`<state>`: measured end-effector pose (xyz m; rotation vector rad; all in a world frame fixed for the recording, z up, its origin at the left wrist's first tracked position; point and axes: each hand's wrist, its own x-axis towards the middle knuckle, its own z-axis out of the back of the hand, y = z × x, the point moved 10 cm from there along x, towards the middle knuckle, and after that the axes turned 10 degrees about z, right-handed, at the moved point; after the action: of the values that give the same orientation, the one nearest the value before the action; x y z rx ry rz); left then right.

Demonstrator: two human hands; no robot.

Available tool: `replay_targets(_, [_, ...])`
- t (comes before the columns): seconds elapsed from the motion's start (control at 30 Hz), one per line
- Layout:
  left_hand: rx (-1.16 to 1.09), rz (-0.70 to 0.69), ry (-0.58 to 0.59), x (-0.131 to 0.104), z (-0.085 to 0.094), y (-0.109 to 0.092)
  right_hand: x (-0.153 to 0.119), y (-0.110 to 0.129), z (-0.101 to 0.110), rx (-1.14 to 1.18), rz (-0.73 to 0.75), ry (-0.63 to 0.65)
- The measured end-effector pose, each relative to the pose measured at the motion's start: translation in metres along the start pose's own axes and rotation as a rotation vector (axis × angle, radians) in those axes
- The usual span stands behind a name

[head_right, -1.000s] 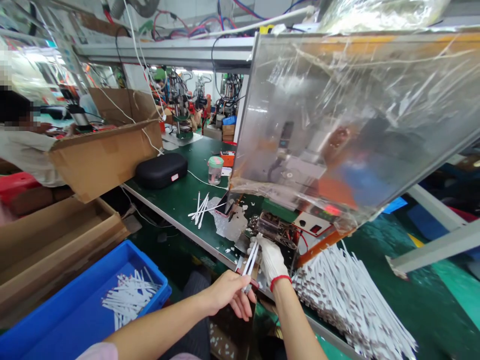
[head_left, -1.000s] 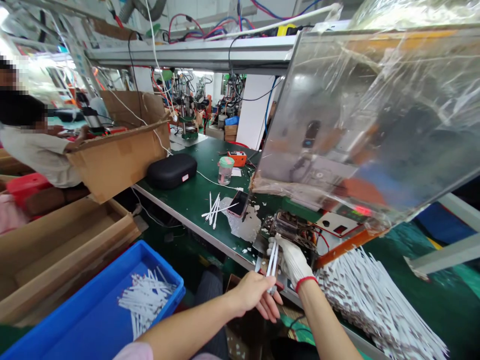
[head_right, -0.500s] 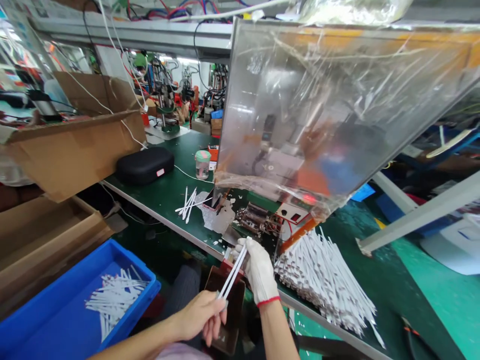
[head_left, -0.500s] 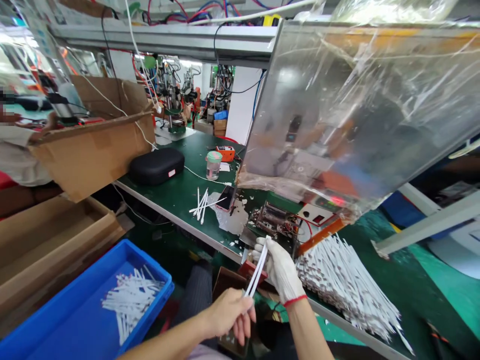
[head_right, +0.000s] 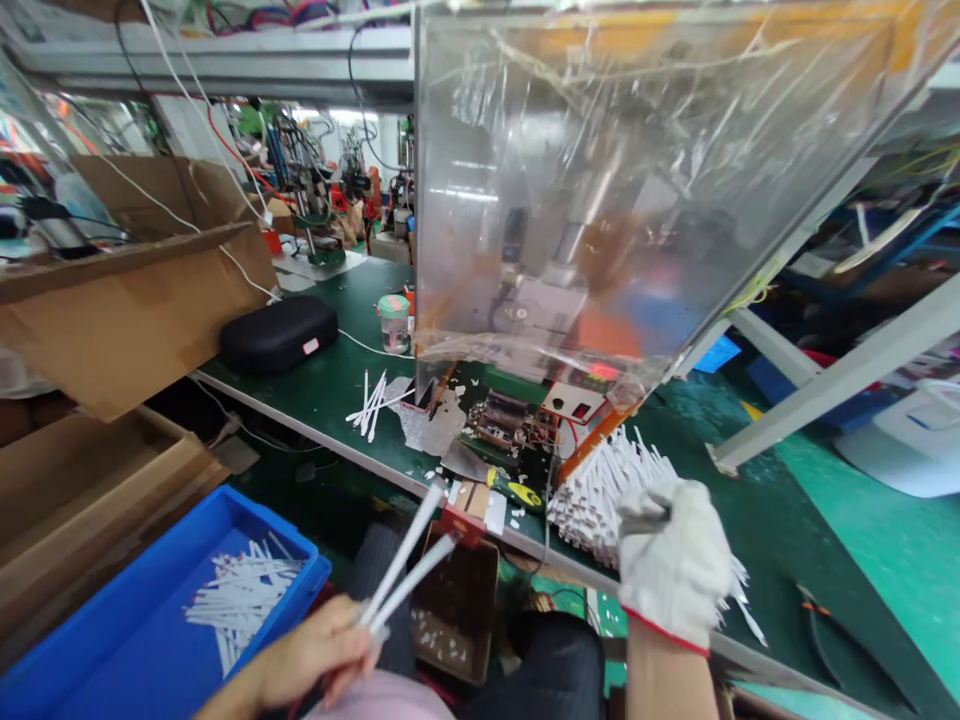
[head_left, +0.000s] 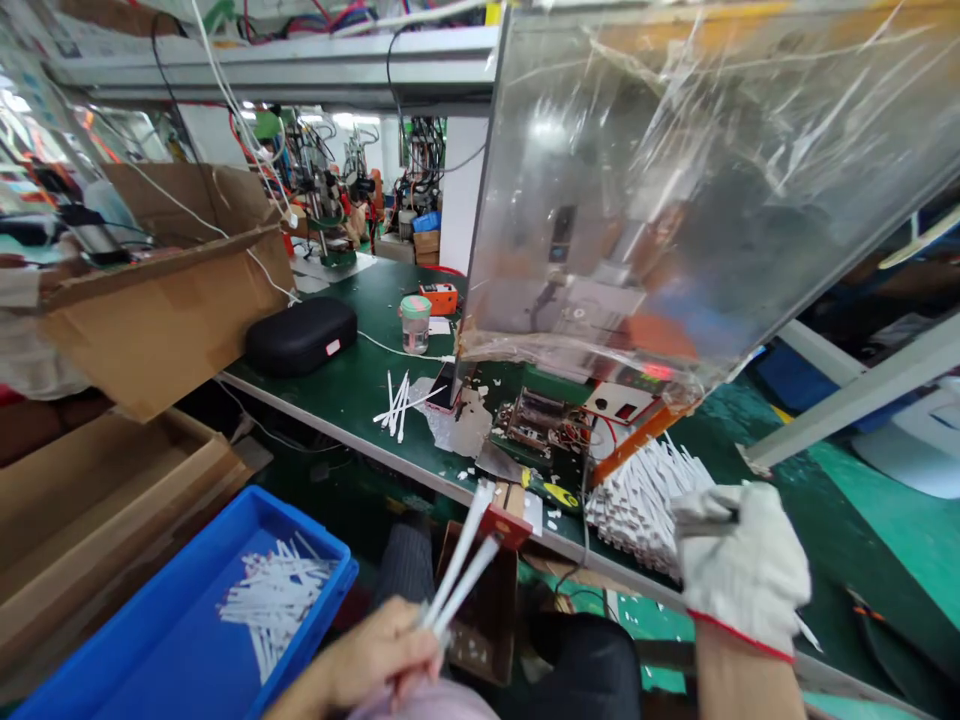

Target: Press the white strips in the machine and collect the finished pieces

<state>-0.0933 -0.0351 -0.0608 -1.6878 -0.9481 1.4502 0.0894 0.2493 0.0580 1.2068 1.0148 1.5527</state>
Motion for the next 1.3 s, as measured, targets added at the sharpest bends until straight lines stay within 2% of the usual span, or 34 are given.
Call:
replay_targets(0.03, [-0.012, 0.006, -0.029, -0.002, 0.011, 0.003, -0.009, 0.003, 0.008, -0.031, 0.031, -0.011])
replay_targets(0.07, [-0.01, 0.006, -0.053, -0.002, 0.022, 0.005, -0.021, 0.002, 0.007, -0.101, 0.041, 0.037])
replay_targets(0.1, [0.002, 0.007, -0.072, -0.002, 0.031, 0.005, -0.036, -0.005, 0.001, -0.201, 0.029, 0.129])
replay_targets(0.17, [0.028, 0.004, -0.113, -0.001, 0.048, 0.003, -0.071, -0.034, -0.021, -0.426, -0.047, 0.39])
replay_targets(0.23, [0.056, 0.002, -0.162, 0.0, 0.065, -0.001, -0.097, -0.062, -0.033, -0.546, -0.091, 0.54])
replay_targets(0.3, [0.081, -0.013, -0.271, 0.001, 0.088, -0.008, -0.11, -0.078, -0.037, -0.562, -0.085, 0.608])
replay_targets(0.37, [0.105, -0.025, -0.437, 0.0, 0.121, -0.016, -0.11, -0.08, -0.034, -0.556, -0.061, 0.646])
replay_targets(0.47, [0.187, -0.042, -0.694, 0.003, 0.178, -0.037, -0.085, -0.062, -0.01, -0.595, -0.045, 0.596])
replay_targets(0.6, [0.412, 0.005, -0.904, 0.022, 0.24, -0.07, -0.016, -0.027, 0.043, -0.852, -0.029, 0.375])
replay_targets(0.7, [0.618, 0.156, -1.029, 0.037, 0.271, -0.08, 0.035, -0.025, 0.067, -0.989, -0.013, 0.312])
replay_targets(0.77, [0.712, 0.216, -1.105, 0.039, 0.279, -0.08, 0.061, -0.044, 0.073, -1.079, -0.066, 0.358])
replay_targets(0.87, [0.705, 0.17, -1.16, 0.034, 0.268, -0.071, 0.085, -0.078, 0.072, -1.153, -0.145, 0.448])
replay_targets(0.97, [0.568, 0.028, -1.088, 0.029, 0.235, -0.048, 0.098, -0.098, 0.062, -1.153, -0.156, 0.514])
replay_targets(1.07, [0.402, -0.04, -0.983, 0.029, 0.189, -0.012, 0.106, -0.109, 0.054, -1.175, -0.162, 0.573])
replay_targets(1.17, [0.305, 0.026, -0.886, 0.039, 0.137, 0.034, 0.111, -0.112, 0.054, -1.216, -0.16, 0.606])
replay_targets(1.23, [0.298, 0.079, -0.767, 0.051, 0.098, 0.061, 0.113, -0.112, 0.056, -1.241, -0.153, 0.624])
replay_targets(1.3, [0.351, 0.127, -0.621, 0.064, 0.059, 0.08, 0.114, -0.112, 0.057, -1.261, -0.148, 0.649])
